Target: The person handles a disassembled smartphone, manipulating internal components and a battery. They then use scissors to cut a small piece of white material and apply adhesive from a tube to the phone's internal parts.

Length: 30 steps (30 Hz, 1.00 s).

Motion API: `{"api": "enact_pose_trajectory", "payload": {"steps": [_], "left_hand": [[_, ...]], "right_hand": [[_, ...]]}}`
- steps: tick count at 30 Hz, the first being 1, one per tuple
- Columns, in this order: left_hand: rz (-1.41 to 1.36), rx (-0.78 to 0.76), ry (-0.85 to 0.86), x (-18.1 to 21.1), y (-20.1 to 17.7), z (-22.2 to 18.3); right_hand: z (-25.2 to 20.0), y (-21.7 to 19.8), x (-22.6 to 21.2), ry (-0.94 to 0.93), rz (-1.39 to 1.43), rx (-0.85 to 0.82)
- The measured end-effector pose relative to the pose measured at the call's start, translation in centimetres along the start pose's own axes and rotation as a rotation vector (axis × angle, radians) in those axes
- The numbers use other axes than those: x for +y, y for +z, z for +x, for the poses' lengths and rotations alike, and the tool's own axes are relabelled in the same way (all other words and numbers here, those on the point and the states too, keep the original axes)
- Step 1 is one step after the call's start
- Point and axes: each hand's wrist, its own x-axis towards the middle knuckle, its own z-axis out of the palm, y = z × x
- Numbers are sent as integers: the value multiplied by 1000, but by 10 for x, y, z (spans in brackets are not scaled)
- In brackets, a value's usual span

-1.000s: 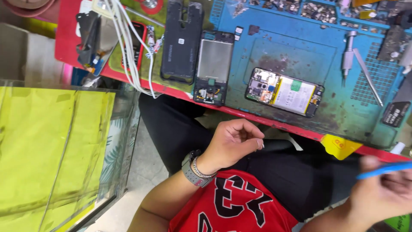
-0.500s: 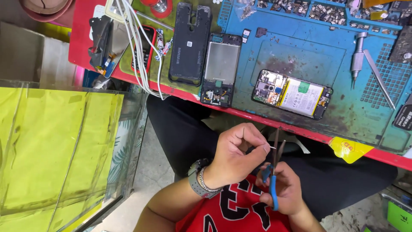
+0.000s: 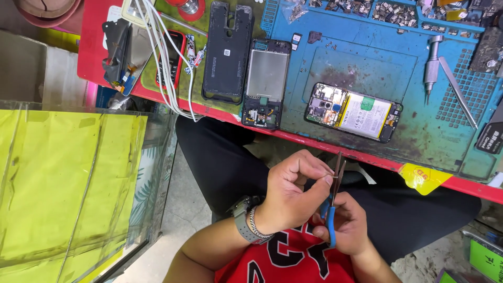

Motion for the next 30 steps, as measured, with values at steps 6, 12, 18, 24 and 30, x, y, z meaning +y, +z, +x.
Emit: {"api": "enact_pose_trajectory", "payload": {"steps": [6, 12, 18, 24, 30], "left_hand": [[7, -14, -15, -1, -1, 1], [-14, -105, -22, 1, -6, 2], [143, -254, 72, 2, -17, 7], [140, -263, 245, -6, -20, 5], [167, -257, 316, -9, -21, 8]], "right_hand": [[3, 3, -4, -8, -40, -6], [6, 9, -9, -32, -55, -2], [0, 5, -11, -12, -91, 11], [-4, 6, -8, -33, -52, -7], [-4, 6, -11, -29, -71, -5]]}}
